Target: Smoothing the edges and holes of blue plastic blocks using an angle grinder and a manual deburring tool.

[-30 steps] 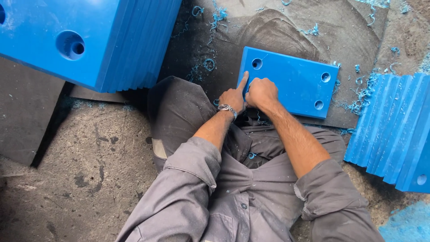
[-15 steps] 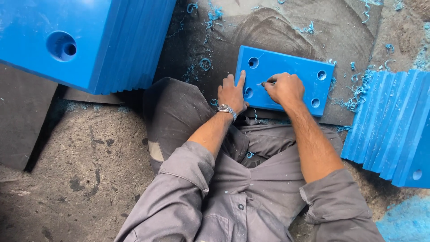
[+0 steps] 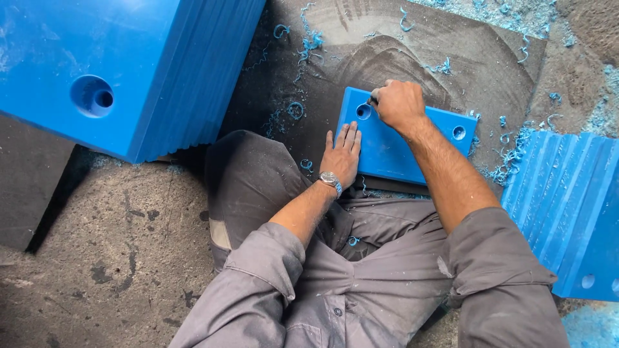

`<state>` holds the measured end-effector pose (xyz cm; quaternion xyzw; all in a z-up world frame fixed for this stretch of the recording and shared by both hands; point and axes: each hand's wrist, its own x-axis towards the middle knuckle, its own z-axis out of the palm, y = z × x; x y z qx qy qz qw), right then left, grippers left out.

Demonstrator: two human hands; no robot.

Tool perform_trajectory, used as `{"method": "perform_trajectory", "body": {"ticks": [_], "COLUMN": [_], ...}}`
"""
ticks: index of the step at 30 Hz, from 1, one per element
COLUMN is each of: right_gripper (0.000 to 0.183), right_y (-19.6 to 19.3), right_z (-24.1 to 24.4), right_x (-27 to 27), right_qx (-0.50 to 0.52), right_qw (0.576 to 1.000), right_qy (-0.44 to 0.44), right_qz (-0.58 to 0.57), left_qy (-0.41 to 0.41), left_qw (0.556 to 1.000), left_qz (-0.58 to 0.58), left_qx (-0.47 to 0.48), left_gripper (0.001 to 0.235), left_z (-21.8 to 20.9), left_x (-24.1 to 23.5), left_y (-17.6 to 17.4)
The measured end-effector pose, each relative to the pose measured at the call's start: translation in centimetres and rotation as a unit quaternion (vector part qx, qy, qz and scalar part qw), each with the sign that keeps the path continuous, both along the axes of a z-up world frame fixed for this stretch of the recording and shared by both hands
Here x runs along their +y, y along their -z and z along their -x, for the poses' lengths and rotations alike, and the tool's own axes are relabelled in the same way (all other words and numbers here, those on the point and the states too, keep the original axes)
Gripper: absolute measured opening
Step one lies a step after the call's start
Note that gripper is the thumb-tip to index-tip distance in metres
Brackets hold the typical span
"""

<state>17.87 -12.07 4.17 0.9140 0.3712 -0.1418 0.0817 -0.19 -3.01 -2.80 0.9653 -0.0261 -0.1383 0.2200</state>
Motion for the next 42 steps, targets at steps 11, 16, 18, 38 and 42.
{"method": "perform_trajectory", "body": {"ticks": [11, 16, 18, 38, 42], "right_gripper": [0.022, 0.016, 0.02, 0.067, 0.066], "right_y": [0.9, 0.3, 0.2, 9.7, 9.7], "right_z": [4.4, 2.8, 0.9, 7.8, 10.9], "right_x": [0.4, 4.4, 5.1, -32.7, -30.5], "right_qx": [0.099, 0.133, 0.124, 0.008, 0.112], "right_qw": [0.979, 0.973, 0.972, 0.825, 0.727], "right_qy": [0.176, 0.168, 0.188, 0.564, 0.66], "right_qz": [0.04, 0.082, 0.07, -0.021, -0.149], "left_qy": [-0.012, 0.002, 0.008, 0.027, 0.063], "left_qw": [1.0, 1.0, 1.0, 0.997, 0.997], "left_qz": [-0.009, -0.027, -0.021, -0.011, 0.003], "left_qx": [-0.022, -0.014, -0.006, -0.066, -0.049], "left_gripper": [0.057, 0.058, 0.058, 0.037, 0.017], "left_z": [0.2, 0.5, 0.4, 1.0, 1.8], "left_x": [-1.5, -1.3, -1.1, -0.6, -0.6], "left_y": [2.1, 1.7, 1.3, -1.0, -0.3]}}
